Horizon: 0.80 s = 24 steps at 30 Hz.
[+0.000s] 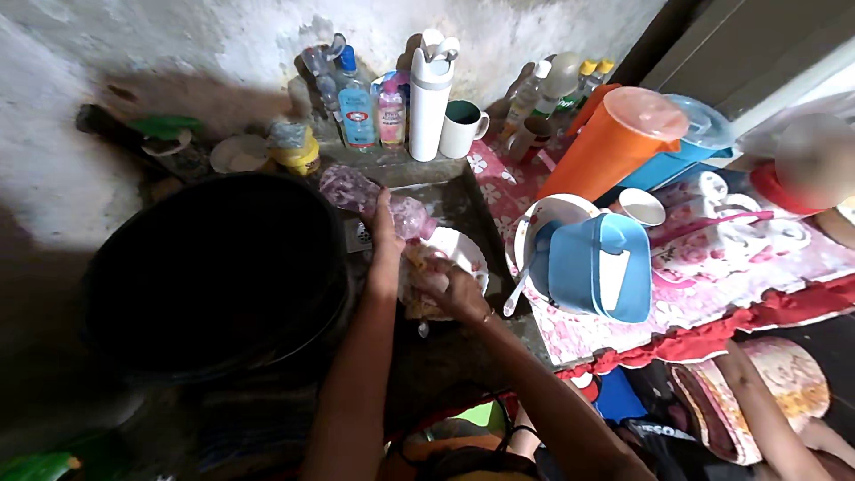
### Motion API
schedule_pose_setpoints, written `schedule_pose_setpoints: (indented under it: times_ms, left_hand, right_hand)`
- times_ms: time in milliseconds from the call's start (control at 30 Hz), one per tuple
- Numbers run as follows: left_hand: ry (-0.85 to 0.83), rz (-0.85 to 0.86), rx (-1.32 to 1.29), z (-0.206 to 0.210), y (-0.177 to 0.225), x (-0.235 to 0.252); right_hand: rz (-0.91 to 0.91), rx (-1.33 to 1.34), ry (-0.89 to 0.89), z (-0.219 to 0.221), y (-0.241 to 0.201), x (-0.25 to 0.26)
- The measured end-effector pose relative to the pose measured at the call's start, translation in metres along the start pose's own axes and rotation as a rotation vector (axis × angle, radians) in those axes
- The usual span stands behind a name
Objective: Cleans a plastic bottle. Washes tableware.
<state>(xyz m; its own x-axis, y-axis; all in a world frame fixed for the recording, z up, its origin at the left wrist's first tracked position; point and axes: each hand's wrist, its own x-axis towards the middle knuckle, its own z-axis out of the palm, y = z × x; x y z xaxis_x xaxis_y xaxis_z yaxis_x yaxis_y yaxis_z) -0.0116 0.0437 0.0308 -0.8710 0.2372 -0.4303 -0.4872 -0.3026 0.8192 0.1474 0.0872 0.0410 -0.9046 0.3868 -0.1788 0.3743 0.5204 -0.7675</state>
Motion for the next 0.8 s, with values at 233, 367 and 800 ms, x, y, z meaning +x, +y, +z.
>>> schedule_pose_setpoints:
  times_ms: [233, 367, 800]
  left_hand:
    - [-0.181, 0.646, 0.199, 0.017, -0.008, 0.01]
    - [-0.405, 0.652, 0.474, -0.002, 0.005, -0.006]
    - [-0.647, 0.319, 1.455, -0.022, -0.077, -0.031]
  right_hand:
    - [0.368, 1.124, 0.197, -0.011, -0.014, 0.06]
    - [0.334, 1.43, 0.145, -0.016, -0.008, 0.075]
    - [-0.057, -0.443, 0.435, -0.093, -0.05, 0.114]
